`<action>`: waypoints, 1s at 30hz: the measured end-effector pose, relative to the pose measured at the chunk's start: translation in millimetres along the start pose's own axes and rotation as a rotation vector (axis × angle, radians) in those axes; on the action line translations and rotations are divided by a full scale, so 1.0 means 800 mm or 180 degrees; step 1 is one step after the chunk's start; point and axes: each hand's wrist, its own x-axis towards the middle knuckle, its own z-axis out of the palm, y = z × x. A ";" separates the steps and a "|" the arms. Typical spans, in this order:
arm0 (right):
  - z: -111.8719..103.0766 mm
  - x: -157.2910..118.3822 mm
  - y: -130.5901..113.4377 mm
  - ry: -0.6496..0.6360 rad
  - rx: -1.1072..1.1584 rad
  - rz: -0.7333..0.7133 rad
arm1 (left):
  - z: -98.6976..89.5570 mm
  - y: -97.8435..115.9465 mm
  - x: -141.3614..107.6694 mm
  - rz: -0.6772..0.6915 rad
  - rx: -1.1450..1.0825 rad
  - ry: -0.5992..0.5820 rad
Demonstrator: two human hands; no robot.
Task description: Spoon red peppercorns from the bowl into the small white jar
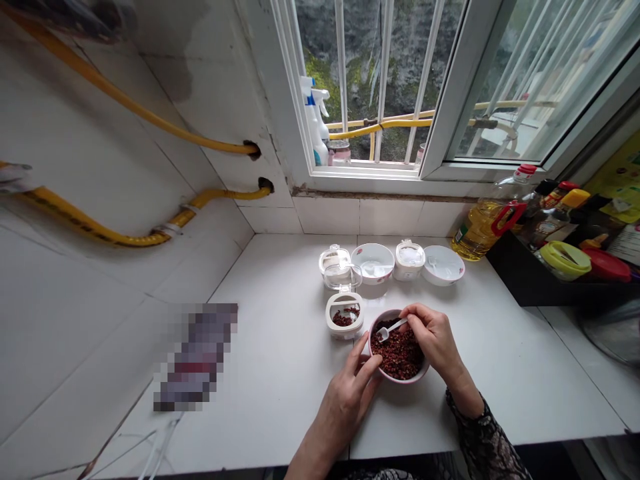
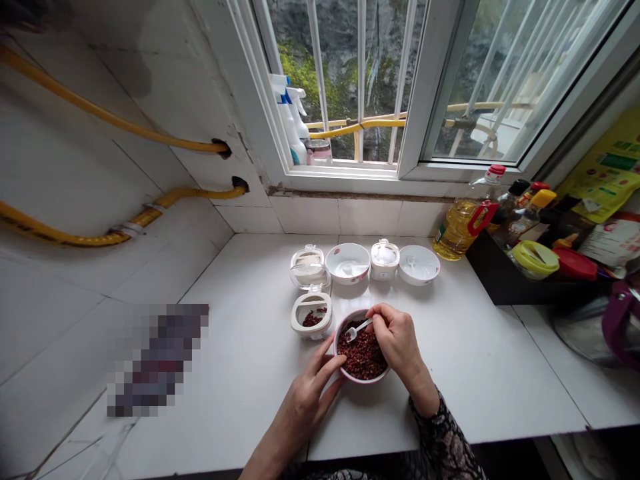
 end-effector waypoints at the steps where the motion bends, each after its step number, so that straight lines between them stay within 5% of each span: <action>1: 0.000 0.000 0.000 -0.0023 -0.0002 -0.0011 | 0.000 0.000 0.000 -0.0007 -0.0006 -0.0012; 25: -0.010 0.008 0.004 0.0140 0.0789 0.0360 | -0.001 0.001 0.002 0.0083 0.0081 0.0063; 30: -0.003 0.004 -0.007 0.0254 0.0958 0.0048 | 0.000 0.001 0.002 0.0107 0.0092 0.0084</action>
